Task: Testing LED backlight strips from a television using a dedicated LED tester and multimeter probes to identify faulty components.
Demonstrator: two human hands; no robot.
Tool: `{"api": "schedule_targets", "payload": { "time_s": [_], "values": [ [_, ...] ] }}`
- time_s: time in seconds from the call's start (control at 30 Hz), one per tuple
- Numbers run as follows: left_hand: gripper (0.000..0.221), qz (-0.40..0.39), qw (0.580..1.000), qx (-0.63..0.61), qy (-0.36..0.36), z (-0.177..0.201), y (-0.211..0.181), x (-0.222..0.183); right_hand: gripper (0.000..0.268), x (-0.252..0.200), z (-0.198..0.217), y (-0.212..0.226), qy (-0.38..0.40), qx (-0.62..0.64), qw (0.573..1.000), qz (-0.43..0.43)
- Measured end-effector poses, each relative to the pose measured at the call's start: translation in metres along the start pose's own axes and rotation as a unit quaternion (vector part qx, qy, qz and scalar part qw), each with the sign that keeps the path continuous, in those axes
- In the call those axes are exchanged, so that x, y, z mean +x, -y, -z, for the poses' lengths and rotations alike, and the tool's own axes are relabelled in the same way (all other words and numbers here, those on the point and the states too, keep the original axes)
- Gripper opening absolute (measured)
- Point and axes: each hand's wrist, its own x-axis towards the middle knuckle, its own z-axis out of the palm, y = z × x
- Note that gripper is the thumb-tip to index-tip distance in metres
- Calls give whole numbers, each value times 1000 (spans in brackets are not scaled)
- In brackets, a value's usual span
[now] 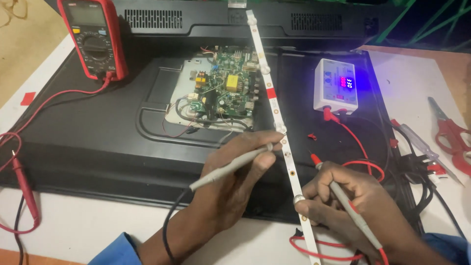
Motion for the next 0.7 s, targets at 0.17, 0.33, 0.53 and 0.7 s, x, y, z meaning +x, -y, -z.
{"api": "schedule_targets", "payload": {
  "time_s": [0.17, 0.33, 0.53, 0.7],
  "values": [
    [46, -3, 998, 45, 32, -5, 13, -13, 45, 4, 1, -9, -9, -63, 998, 9],
    [49, -20, 995, 67, 72, -6, 24, -21, 43, 5, 1, -8, -4, -161, 987, -13],
    [27, -76, 990, 101, 69, -8, 33, -24, 33, 1, 2, 5, 22, -244, 969, -21],
    [24, -87, 981, 151, 90, -4, 32, -25, 30, 3, 3, 14, -43, -305, 950, -41]
  ]
}}
